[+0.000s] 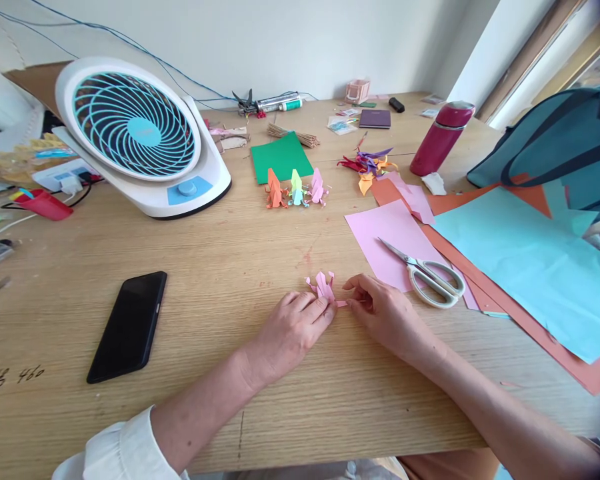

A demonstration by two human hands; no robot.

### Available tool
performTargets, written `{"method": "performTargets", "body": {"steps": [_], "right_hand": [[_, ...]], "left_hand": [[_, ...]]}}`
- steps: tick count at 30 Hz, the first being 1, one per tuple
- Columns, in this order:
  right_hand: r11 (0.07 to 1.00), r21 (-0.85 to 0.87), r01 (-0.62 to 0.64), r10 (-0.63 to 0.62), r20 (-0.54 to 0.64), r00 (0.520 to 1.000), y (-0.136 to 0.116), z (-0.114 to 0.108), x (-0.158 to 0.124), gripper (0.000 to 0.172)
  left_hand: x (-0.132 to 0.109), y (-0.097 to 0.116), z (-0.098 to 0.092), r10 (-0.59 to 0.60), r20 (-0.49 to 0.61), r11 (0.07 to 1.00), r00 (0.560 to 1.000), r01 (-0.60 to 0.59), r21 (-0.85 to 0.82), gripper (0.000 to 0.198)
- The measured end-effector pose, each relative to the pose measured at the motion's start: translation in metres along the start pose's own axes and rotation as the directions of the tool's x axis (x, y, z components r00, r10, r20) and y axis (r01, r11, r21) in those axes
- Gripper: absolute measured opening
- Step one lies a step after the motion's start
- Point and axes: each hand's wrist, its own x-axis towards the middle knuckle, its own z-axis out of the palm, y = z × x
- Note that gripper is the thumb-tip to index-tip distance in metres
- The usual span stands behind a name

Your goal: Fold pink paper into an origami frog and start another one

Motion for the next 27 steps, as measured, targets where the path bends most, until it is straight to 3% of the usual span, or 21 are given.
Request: {"method": "performTargets", "body": {"steps": [8, 27], "right_hand": [[0.998, 0.061, -0.011, 0.011, 0.005, 1.0, 0.0043, -0.0015, -0.0008, 0.017], [0.994, 0.102, -0.033, 0.035, -0.022, 0.999, 0.0012, -0.0003, -0.0017, 0.02]], "left_hand": [[0.0046, -0.0036, -0.0025, 0.074, 0.005, 0.997, 0.997, -0.074, -0.038, 0.04], [0.0058, -0.0054, -0.0021, 0.066, 0.083, 0.998, 0.994, -0.067, 0.011, 0.042]]}}
